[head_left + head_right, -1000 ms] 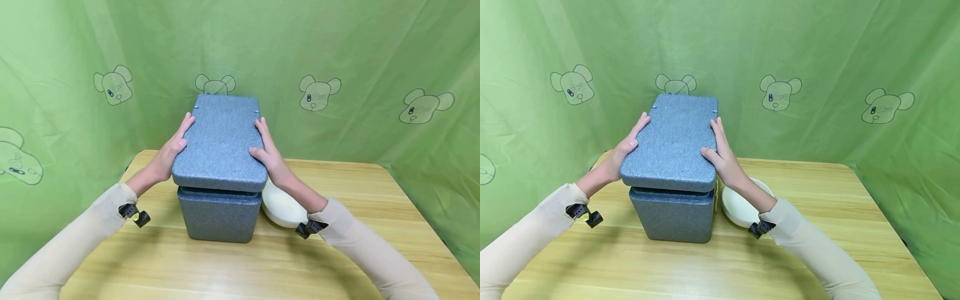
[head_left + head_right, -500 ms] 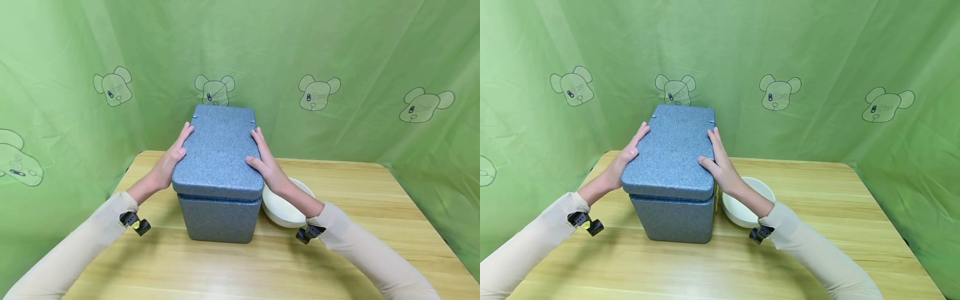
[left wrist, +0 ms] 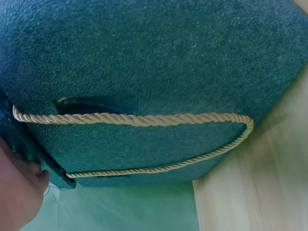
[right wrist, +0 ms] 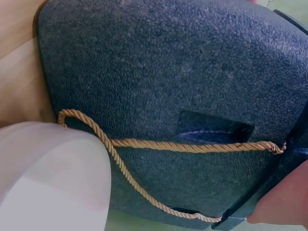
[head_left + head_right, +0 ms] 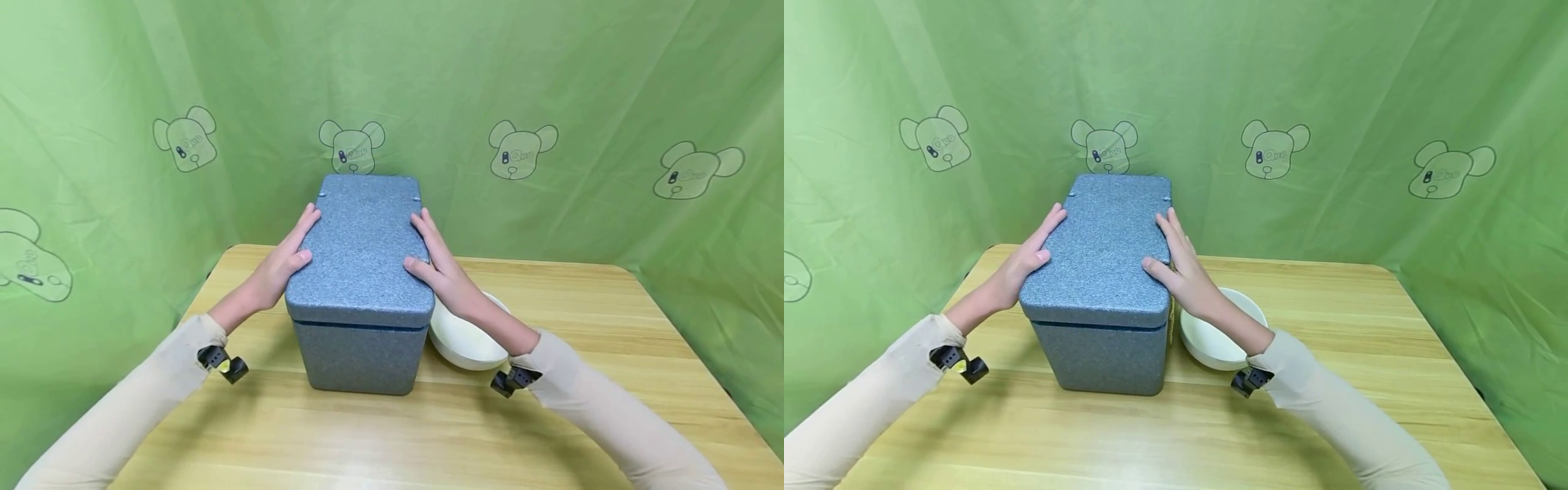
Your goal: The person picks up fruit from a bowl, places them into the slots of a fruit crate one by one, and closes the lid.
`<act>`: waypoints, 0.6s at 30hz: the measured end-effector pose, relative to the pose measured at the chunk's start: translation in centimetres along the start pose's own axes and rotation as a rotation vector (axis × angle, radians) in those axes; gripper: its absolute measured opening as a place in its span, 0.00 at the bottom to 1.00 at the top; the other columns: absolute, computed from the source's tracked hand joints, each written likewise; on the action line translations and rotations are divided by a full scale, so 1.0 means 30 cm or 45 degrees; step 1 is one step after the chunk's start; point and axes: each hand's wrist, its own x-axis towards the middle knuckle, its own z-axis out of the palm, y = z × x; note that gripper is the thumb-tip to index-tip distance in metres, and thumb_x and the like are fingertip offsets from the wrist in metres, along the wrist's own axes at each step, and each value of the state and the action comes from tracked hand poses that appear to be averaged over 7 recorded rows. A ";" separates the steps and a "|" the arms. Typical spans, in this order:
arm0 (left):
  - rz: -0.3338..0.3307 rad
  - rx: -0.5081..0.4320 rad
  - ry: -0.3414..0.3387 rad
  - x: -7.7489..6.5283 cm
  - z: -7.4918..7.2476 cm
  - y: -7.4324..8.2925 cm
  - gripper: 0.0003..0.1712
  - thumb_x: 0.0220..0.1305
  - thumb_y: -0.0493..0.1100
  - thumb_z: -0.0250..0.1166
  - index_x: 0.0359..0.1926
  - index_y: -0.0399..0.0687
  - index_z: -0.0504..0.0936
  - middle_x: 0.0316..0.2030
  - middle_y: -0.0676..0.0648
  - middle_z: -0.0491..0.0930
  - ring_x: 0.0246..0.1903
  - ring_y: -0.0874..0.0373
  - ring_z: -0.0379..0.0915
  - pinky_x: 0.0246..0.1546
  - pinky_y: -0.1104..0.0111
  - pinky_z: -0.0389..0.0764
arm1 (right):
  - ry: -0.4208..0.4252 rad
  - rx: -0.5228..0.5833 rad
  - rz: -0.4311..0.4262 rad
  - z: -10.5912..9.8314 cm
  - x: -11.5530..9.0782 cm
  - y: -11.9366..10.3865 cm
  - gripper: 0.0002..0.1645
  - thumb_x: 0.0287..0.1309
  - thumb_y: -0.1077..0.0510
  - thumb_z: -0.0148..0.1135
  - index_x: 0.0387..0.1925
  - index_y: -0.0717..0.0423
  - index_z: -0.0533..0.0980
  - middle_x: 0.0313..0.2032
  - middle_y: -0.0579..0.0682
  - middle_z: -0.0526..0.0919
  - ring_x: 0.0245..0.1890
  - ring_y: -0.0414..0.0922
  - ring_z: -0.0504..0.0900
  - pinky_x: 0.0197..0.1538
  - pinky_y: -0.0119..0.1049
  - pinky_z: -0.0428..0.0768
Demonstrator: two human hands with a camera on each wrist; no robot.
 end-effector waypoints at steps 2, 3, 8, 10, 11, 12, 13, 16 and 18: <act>-0.010 -0.014 -0.022 0.004 -0.005 0.000 0.41 0.72 0.47 0.41 0.82 0.44 0.42 0.82 0.46 0.31 0.82 0.47 0.28 0.80 0.45 0.36 | -0.011 -0.020 -0.002 -0.006 0.002 0.003 0.44 0.73 0.51 0.49 0.82 0.50 0.43 0.82 0.43 0.30 0.82 0.46 0.31 0.80 0.60 0.37; -0.014 -0.018 -0.030 0.006 -0.007 -0.001 0.41 0.72 0.47 0.42 0.82 0.44 0.41 0.82 0.46 0.30 0.82 0.47 0.27 0.80 0.45 0.36 | -0.014 -0.027 -0.004 -0.008 0.005 0.004 0.44 0.73 0.51 0.50 0.82 0.50 0.43 0.82 0.43 0.30 0.82 0.46 0.31 0.80 0.60 0.37; -0.010 -0.027 -0.054 0.017 -0.017 0.001 0.42 0.72 0.46 0.42 0.82 0.43 0.40 0.82 0.45 0.30 0.82 0.47 0.27 0.80 0.46 0.35 | -0.024 -0.046 -0.012 -0.020 0.014 0.005 0.44 0.73 0.49 0.50 0.82 0.50 0.45 0.83 0.46 0.31 0.82 0.46 0.31 0.80 0.61 0.38; -0.002 -0.032 -0.060 0.018 -0.019 0.001 0.42 0.72 0.46 0.42 0.82 0.43 0.40 0.82 0.45 0.29 0.82 0.47 0.26 0.80 0.46 0.35 | -0.036 -0.050 -0.008 -0.023 0.012 0.002 0.44 0.73 0.48 0.50 0.82 0.49 0.45 0.83 0.46 0.31 0.82 0.45 0.31 0.80 0.62 0.38; 0.001 -0.033 -0.063 0.017 -0.020 0.000 0.42 0.71 0.46 0.42 0.82 0.43 0.40 0.82 0.45 0.29 0.82 0.47 0.26 0.80 0.46 0.35 | -0.043 -0.051 -0.005 -0.024 0.010 0.001 0.44 0.73 0.47 0.50 0.82 0.49 0.44 0.83 0.46 0.30 0.82 0.45 0.31 0.80 0.62 0.38; 0.001 -0.034 -0.061 0.017 -0.019 -0.002 0.42 0.71 0.47 0.41 0.82 0.43 0.40 0.82 0.46 0.29 0.82 0.48 0.26 0.80 0.46 0.35 | -0.050 -0.055 -0.004 -0.024 0.008 0.001 0.44 0.73 0.47 0.50 0.82 0.48 0.44 0.83 0.45 0.30 0.82 0.45 0.30 0.80 0.62 0.38; 0.004 -0.038 -0.061 0.015 -0.018 -0.003 0.42 0.71 0.47 0.41 0.82 0.43 0.40 0.82 0.46 0.29 0.82 0.48 0.26 0.80 0.46 0.35 | -0.056 -0.055 -0.004 -0.025 0.006 0.000 0.44 0.73 0.46 0.50 0.82 0.47 0.44 0.83 0.45 0.30 0.82 0.45 0.30 0.80 0.63 0.38; 0.016 -0.053 -0.063 0.010 -0.011 -0.006 0.42 0.71 0.47 0.40 0.82 0.43 0.39 0.82 0.46 0.29 0.82 0.48 0.25 0.80 0.45 0.35 | -0.064 -0.058 -0.018 -0.022 -0.001 0.002 0.44 0.74 0.46 0.50 0.82 0.47 0.44 0.83 0.45 0.30 0.82 0.44 0.30 0.79 0.63 0.39; 0.029 -0.053 -0.065 0.004 -0.006 -0.009 0.42 0.71 0.48 0.40 0.82 0.43 0.39 0.82 0.45 0.28 0.82 0.47 0.25 0.79 0.44 0.35 | -0.062 -0.065 -0.034 -0.020 -0.006 0.007 0.44 0.74 0.46 0.49 0.82 0.47 0.44 0.83 0.45 0.30 0.82 0.45 0.31 0.79 0.64 0.39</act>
